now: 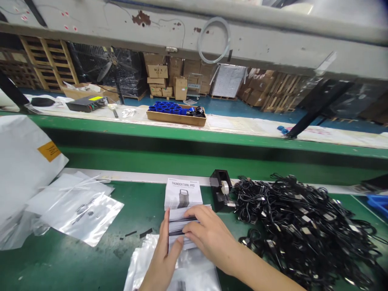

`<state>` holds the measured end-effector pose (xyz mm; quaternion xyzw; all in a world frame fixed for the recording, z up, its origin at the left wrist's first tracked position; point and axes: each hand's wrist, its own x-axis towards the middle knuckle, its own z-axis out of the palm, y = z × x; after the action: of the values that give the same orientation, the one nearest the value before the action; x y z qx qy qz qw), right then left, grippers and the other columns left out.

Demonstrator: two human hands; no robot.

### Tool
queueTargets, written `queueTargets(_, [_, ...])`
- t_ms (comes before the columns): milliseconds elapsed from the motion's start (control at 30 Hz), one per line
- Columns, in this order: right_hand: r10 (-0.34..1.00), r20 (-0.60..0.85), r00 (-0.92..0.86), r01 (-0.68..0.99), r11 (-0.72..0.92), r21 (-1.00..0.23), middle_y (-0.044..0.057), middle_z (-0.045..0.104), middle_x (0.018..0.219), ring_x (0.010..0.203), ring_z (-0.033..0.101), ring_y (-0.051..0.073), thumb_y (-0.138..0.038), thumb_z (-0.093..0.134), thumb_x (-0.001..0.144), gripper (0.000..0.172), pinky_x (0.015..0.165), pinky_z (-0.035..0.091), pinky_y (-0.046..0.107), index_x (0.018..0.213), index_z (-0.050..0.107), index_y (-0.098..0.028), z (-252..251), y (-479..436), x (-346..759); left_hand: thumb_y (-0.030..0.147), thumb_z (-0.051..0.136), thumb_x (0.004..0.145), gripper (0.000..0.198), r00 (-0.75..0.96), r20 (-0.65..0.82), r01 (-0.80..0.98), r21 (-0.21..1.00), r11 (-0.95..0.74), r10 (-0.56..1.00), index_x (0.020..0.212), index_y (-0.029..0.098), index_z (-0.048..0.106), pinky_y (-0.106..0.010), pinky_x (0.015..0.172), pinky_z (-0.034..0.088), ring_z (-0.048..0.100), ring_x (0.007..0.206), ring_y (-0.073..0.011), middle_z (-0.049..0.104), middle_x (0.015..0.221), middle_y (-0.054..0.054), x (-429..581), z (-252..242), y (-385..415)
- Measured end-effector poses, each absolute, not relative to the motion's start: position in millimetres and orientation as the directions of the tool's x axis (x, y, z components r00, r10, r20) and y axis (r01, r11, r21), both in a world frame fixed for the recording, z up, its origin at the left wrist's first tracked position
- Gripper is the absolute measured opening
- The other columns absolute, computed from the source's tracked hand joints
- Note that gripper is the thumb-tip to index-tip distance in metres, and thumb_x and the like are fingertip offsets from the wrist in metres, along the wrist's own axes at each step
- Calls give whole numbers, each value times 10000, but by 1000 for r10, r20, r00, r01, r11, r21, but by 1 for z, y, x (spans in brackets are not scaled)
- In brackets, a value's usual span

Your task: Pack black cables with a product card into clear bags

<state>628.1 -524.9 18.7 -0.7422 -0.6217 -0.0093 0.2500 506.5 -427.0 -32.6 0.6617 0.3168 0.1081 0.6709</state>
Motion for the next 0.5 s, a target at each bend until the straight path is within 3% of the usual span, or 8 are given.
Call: queueTargets(500, [949, 286, 134, 983, -92, -156, 46, 513, 857, 835, 444, 162, -118, 526, 802, 68, 714, 394, 284, 743, 534, -151, 23, -517, 625, 492, 288, 849, 647, 777, -362, 345, 929, 134, 514, 1384, 235, 28, -333, 1084, -2, -2, 1337, -127, 13, 1484, 44, 508, -23, -427])
